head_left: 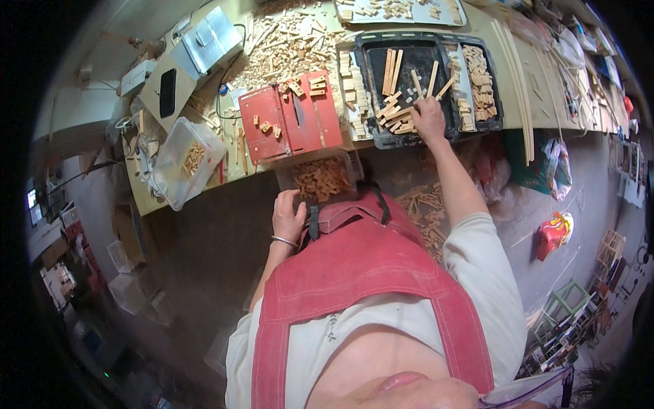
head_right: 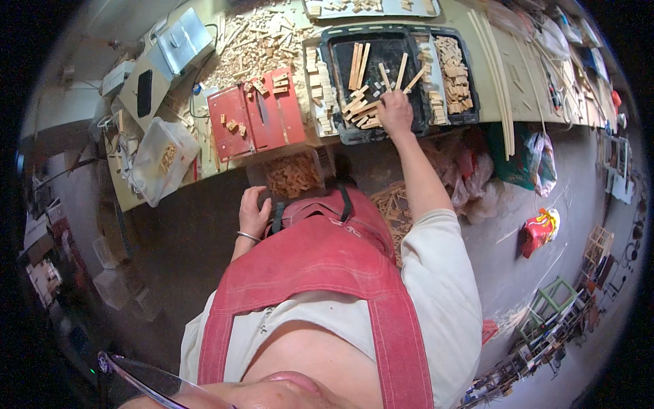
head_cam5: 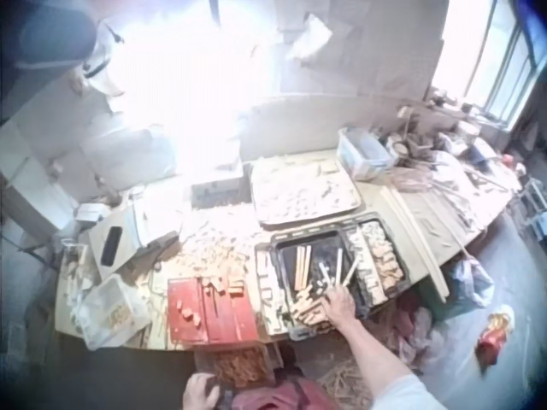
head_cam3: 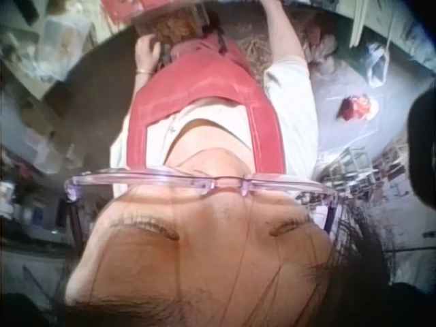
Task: The person repeatedly places small wooden sticks onto a red cutting jig and pushes them through a blade to cut them into shorter pieces. The cut pieces fall into a container below while longer sticks are collected in a tray to the right.
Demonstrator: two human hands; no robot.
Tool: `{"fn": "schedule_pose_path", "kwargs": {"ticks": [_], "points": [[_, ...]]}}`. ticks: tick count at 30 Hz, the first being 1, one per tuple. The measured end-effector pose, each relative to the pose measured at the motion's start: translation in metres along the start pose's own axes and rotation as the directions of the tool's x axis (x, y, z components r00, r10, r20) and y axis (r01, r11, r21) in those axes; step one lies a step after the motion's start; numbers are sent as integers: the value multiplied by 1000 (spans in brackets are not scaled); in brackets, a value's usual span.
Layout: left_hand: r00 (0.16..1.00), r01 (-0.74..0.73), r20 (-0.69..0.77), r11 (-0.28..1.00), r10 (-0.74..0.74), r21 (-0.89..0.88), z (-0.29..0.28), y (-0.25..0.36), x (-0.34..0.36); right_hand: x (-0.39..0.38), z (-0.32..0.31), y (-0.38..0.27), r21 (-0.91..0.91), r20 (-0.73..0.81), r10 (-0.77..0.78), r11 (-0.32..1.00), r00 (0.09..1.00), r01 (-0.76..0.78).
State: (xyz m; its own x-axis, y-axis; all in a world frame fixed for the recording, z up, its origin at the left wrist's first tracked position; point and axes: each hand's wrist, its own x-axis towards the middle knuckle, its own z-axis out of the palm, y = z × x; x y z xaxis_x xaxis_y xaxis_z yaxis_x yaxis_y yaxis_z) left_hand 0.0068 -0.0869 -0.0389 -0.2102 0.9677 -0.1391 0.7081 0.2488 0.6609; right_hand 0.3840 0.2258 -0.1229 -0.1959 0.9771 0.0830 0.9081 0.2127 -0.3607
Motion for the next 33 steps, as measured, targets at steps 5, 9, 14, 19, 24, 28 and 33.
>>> {"fn": "schedule_pose_path", "kwargs": {"ticks": [5, 9, 14, 19, 24, 28, 33], "points": [[996, 91, 5, 996, -91, -3, 14, 8, -6, 17, -14, 29, 60, -76, -68, 996, 995, 73], [994, 112, 4, 994, -112, 2, 24, 22, 0, 13, -20, 21, 134, 135, -390, 918, 911, 374], [995, 98, 4, 995, -98, 11, 32, 36, 7, 17, -13, 30, 154, 15, -308, 941, 951, 302], [987, 163, -3, 987, -163, 3, 39, 49, -2, 16, -30, 41, 129, 144, -464, 884, 874, 448], [989, 146, 4, 989, -147, 15, 46, 54, -1, 6, -21, 41, 70, 136, -513, 859, 848, 508], [990, 141, 2, 990, -141, 17, 51, 57, -5, 5, -10, 39, 74, 76, -508, 861, 858, 503], [986, 166, 22, 986, -167, 34, 52, 59, -9, 0, -11, 33, 170, 50, -501, 857, 864, 487]]}}
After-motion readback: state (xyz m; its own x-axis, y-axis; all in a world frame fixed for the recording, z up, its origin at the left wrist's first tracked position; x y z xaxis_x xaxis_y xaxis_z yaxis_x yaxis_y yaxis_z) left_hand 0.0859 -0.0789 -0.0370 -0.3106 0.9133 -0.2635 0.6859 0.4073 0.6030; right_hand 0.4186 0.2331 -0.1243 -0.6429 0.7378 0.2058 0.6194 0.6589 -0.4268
